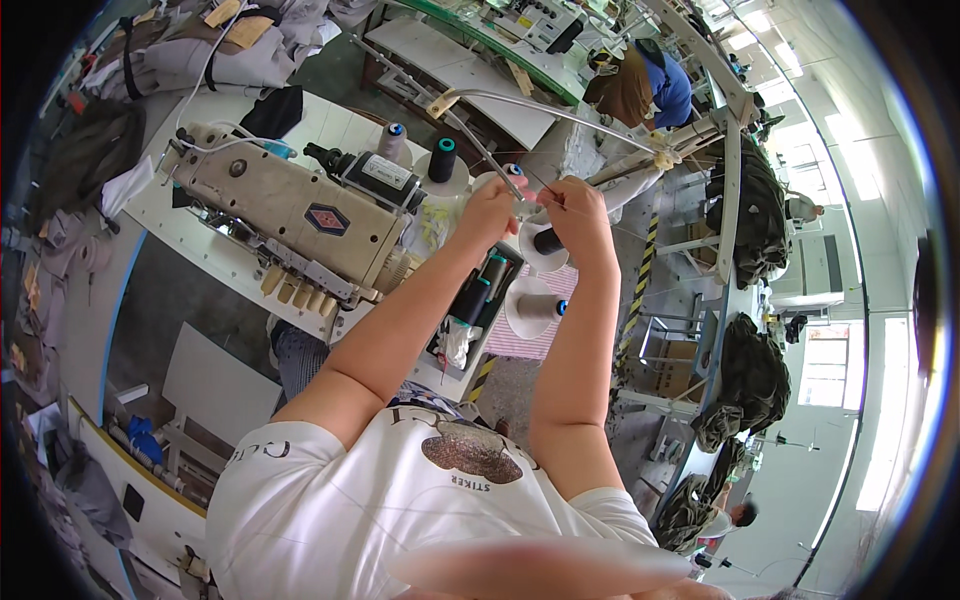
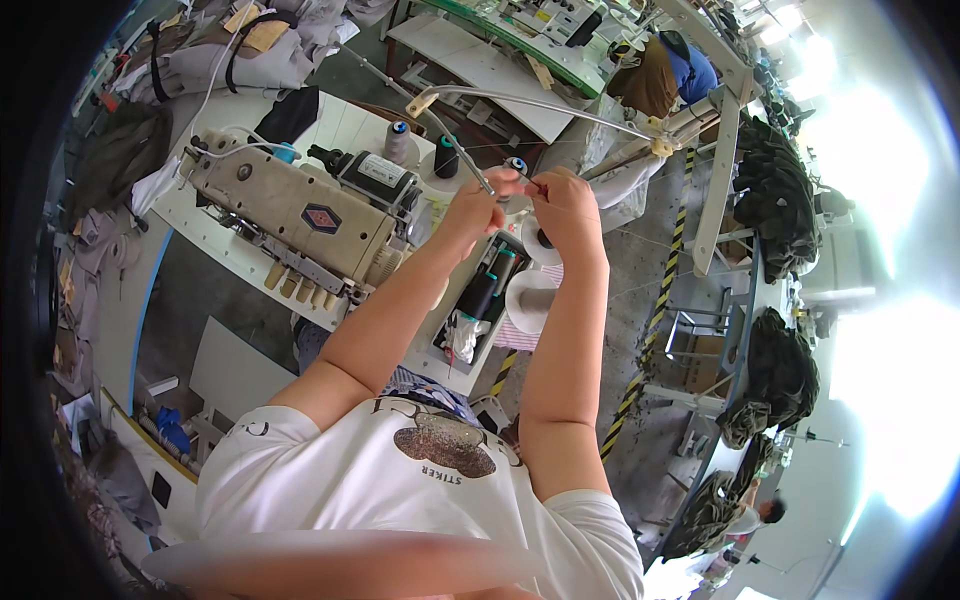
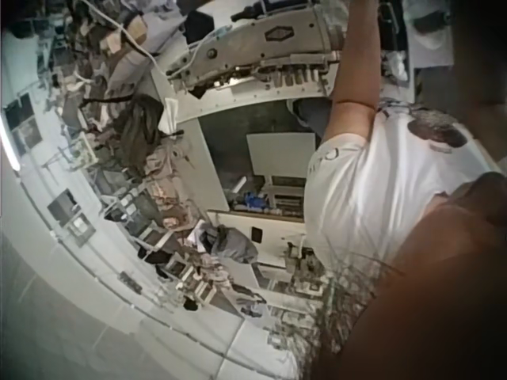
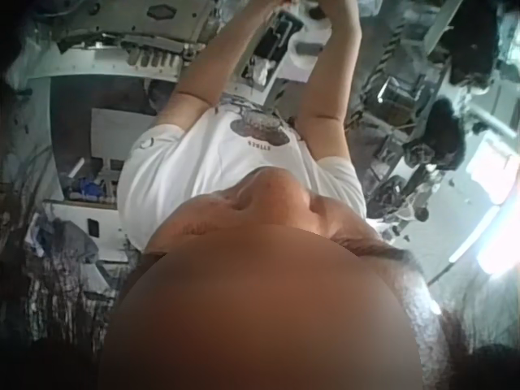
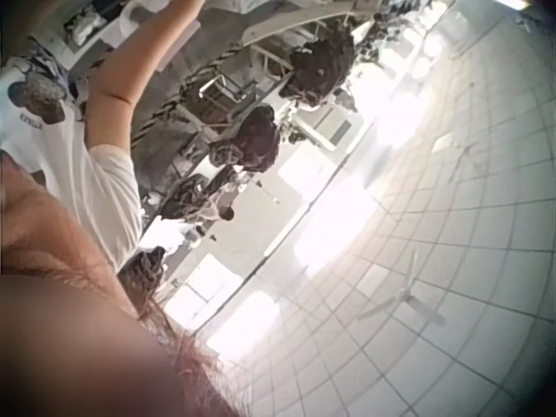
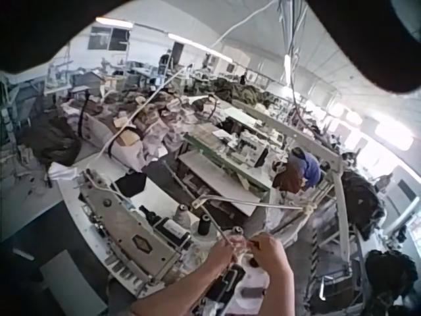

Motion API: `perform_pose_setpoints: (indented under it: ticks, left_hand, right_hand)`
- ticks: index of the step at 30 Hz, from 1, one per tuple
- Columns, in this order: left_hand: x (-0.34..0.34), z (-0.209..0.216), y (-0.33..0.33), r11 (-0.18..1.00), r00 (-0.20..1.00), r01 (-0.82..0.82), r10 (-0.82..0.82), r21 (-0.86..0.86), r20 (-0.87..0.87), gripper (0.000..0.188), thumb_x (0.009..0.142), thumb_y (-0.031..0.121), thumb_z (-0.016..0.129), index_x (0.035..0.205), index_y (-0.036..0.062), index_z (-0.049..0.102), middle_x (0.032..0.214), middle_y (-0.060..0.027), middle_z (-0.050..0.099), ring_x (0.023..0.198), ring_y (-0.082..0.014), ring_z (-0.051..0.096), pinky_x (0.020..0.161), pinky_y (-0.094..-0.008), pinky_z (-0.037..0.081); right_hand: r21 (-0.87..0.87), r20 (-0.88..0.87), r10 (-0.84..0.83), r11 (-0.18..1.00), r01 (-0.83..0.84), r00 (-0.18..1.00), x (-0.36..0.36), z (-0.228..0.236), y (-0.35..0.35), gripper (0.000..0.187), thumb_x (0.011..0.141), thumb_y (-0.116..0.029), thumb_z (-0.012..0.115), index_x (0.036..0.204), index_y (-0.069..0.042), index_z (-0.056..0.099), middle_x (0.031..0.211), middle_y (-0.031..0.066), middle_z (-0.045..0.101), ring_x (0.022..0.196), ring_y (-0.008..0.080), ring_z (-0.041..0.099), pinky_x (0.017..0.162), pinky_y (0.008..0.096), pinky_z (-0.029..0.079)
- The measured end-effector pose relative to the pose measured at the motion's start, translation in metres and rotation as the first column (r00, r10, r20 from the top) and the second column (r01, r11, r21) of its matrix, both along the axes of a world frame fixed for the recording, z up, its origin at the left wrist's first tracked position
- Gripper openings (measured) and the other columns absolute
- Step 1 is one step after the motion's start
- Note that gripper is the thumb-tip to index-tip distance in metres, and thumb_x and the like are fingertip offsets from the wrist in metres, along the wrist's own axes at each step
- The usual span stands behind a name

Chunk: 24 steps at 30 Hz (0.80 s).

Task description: The recorder is threading a sewing machine and using a screwdriver to adjust mechanical components.

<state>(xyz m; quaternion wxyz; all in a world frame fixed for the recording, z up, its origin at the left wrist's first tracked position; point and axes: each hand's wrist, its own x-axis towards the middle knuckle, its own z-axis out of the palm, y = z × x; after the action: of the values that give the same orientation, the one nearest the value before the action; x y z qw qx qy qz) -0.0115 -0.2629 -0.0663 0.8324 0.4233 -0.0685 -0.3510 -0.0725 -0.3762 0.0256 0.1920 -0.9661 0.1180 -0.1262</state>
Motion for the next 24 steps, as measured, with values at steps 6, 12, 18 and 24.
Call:
perform_pose_setpoints:
  ticks: [6, 12, 18, 24]
  left_hand:
    - [0.010, -0.011, -0.002, 0.926, 0.924, 0.360, -0.371, -0.113, -0.096, 0.013, 0.093, 0.014, 0.051, 0.098, 0.0037, 0.057, 0.060, 0.0016, 0.048, 0.046, -0.0056, 0.036, 0.043, -0.0198, 0.030]
    - [0.007, -0.016, -0.001, 0.409, 0.584, 0.277, -0.790, -0.869, -0.186, 0.012, 0.094, 0.015, 0.053, 0.091, 0.0061, 0.060, 0.056, 0.0052, 0.038, 0.047, -0.0044, 0.031, 0.044, -0.0195, 0.027]
    - [-0.004, 0.002, -0.010, 0.474, 0.787, -0.042, -0.526, -0.879, -0.322, 0.017, 0.095, 0.015, 0.052, 0.106, 0.0087, 0.062, 0.059, 0.0054, 0.041, 0.049, -0.0031, 0.033, 0.046, -0.0180, 0.028]
    - [0.003, 0.018, -0.020, 0.956, 0.984, -0.111, 0.143, -0.270, 0.103, 0.023, 0.090, 0.007, 0.056, 0.112, 0.0087, 0.060, 0.068, -0.0010, 0.058, 0.055, -0.0059, 0.048, 0.050, -0.0197, 0.038]
  right_hand:
    - [0.048, 0.024, 0.027, 0.998, -0.028, 0.999, 0.000, -0.004, -0.002, 0.010, 0.076, -0.007, 0.060, 0.081, -0.002, 0.067, 0.078, 0.0122, 0.061, 0.073, 0.0284, 0.061, 0.067, 0.0343, 0.048]
    - [0.474, 0.097, -0.070, 0.880, 0.016, 0.993, 0.008, -0.009, -0.003, 0.007, 0.081, -0.005, 0.062, 0.085, 0.000, 0.063, 0.075, 0.0067, 0.061, 0.065, 0.0124, 0.056, 0.062, 0.0257, 0.046]
    - [0.414, 0.227, -0.128, 0.910, 0.024, 0.965, 0.013, -0.008, 0.008, 0.008, 0.083, -0.005, 0.061, 0.088, 0.001, 0.061, 0.070, 0.0064, 0.061, 0.063, 0.0089, 0.052, 0.060, 0.0239, 0.045]
    - [0.364, 0.209, -0.120, 0.931, 0.036, 0.970, 0.010, 0.001, 0.013, 0.007, 0.082, -0.005, 0.061, 0.086, 0.001, 0.061, 0.066, 0.0058, 0.060, 0.059, 0.0091, 0.052, 0.058, 0.0251, 0.045]
